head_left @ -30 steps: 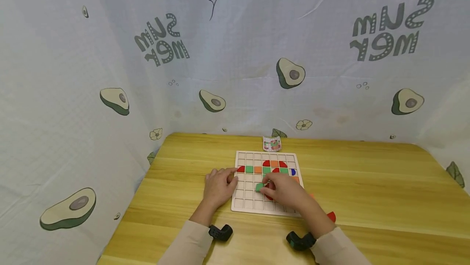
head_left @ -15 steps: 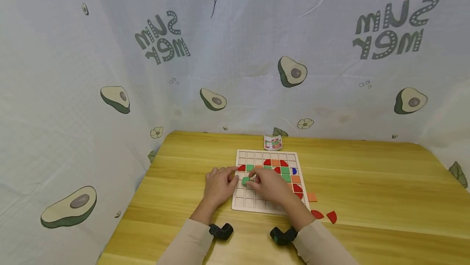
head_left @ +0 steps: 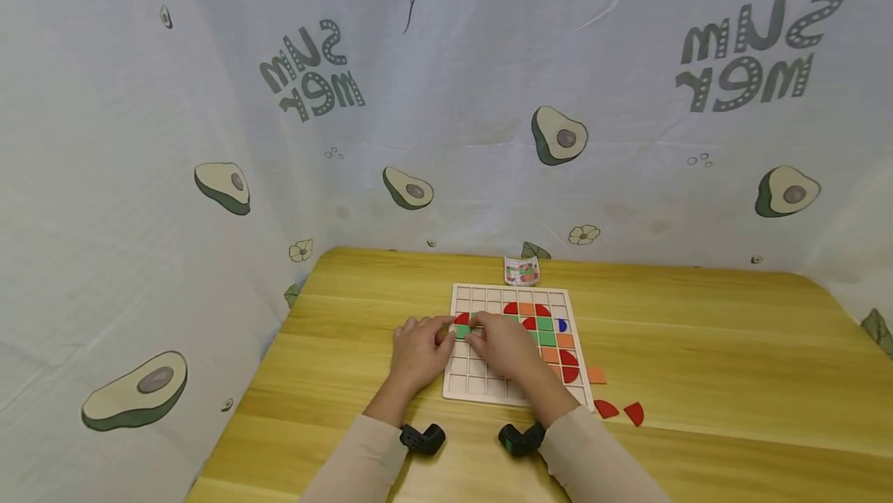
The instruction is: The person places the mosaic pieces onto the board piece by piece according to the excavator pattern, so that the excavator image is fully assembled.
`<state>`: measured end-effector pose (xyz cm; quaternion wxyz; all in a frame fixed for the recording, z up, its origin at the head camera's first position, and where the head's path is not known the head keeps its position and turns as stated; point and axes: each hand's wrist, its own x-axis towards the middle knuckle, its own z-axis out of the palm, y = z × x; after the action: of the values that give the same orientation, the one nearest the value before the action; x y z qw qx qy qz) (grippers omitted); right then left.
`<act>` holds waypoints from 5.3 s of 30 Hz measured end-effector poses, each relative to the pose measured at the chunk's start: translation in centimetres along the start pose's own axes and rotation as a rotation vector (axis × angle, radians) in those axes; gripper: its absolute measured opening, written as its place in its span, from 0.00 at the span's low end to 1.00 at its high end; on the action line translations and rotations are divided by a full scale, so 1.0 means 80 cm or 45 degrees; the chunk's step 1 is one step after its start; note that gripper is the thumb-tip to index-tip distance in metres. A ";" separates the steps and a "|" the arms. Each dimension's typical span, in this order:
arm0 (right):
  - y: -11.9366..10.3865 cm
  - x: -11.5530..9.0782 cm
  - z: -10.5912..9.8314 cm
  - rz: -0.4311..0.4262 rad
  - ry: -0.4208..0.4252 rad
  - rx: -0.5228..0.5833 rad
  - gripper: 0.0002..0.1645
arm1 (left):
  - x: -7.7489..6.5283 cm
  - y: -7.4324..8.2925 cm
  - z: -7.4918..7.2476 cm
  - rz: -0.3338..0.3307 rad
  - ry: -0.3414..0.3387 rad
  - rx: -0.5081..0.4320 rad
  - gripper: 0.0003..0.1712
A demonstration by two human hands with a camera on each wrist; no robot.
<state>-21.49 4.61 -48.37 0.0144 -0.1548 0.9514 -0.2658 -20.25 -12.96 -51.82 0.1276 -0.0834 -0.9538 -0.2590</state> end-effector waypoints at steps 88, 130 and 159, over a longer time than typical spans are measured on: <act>0.172 -0.165 -0.140 0.233 -0.345 0.184 0.12 | -0.004 0.005 -0.001 -0.077 0.014 -0.113 0.11; 0.154 -0.158 -0.118 0.204 -0.212 0.118 0.17 | -0.005 0.001 0.000 -0.008 0.044 -0.069 0.12; 0.106 -0.133 -0.120 0.196 -0.112 -0.020 0.18 | -0.005 -0.004 -0.003 -0.032 0.022 -0.052 0.12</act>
<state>-14.86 19.52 -45.04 0.0752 -0.0930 0.9610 -0.2493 -19.91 -13.38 -51.92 0.1307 -0.0718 -0.9481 -0.2807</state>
